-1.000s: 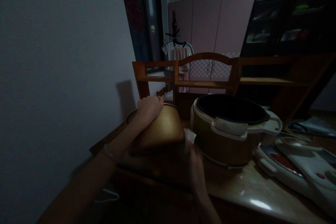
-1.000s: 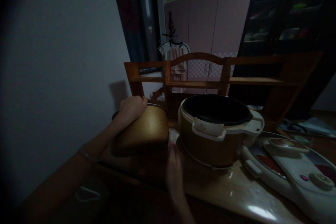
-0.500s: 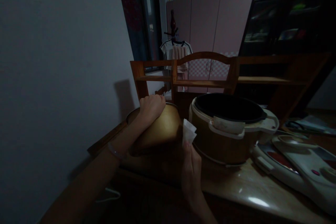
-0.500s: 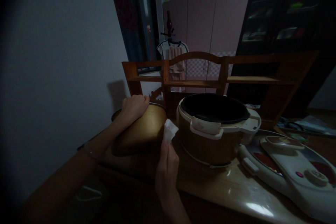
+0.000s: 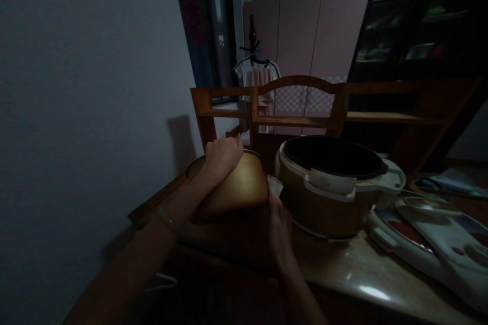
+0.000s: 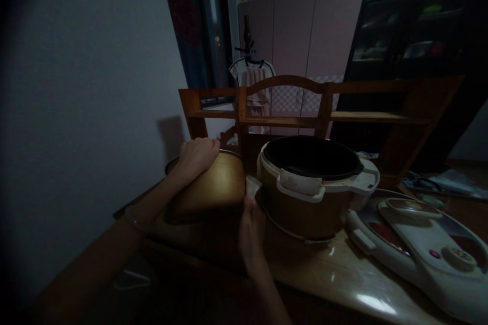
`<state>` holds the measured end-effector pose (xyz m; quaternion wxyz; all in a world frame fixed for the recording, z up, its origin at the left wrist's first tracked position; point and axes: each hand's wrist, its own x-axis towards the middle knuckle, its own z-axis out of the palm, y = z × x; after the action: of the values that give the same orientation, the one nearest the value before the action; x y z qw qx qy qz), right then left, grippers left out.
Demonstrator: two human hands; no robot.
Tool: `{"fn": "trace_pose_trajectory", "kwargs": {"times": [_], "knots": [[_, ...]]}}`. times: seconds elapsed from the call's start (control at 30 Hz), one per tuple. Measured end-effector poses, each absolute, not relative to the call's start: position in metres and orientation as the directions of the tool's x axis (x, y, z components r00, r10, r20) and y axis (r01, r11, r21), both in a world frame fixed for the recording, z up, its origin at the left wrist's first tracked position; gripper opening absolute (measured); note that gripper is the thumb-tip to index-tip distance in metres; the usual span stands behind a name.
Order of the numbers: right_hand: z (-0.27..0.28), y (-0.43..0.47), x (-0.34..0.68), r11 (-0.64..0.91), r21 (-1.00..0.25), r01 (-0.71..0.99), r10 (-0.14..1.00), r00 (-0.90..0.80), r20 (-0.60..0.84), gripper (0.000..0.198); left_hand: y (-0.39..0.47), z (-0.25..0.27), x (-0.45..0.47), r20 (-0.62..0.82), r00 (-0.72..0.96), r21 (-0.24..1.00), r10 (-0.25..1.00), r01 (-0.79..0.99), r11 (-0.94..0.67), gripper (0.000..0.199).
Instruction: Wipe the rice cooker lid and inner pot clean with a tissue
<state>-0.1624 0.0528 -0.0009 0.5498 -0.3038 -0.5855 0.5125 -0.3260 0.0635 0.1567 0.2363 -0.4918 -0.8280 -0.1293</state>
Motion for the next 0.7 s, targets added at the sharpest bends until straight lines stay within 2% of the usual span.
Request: {"fn": "trace_pose_trajectory", "kwargs": {"times": [0.33, 0.53, 0.7], "knots": [[0.001, 0.042, -0.169, 0.330, -0.934, -0.138, 0.924, -0.158, 0.350, 0.038, 0.067, 0.157, -0.330, 0.506, -0.432, -0.004, 0.747, 0.864, 0.503, 0.055], [0.001, 0.038, -0.175, 0.528, -0.836, -0.147, 0.810, -0.208, 0.548, 0.043, 0.070, 0.158, -0.335, 0.487, -0.458, 0.013, 0.744, 0.855, 0.518, 0.054], [0.002, 0.039, -0.181, 0.706, -0.704, -0.078, 0.679, -0.206, 0.705, 0.046, 0.071, 0.157, -0.336, 0.492, -0.447, -0.007, 0.747, 0.856, 0.517, 0.055]]}}
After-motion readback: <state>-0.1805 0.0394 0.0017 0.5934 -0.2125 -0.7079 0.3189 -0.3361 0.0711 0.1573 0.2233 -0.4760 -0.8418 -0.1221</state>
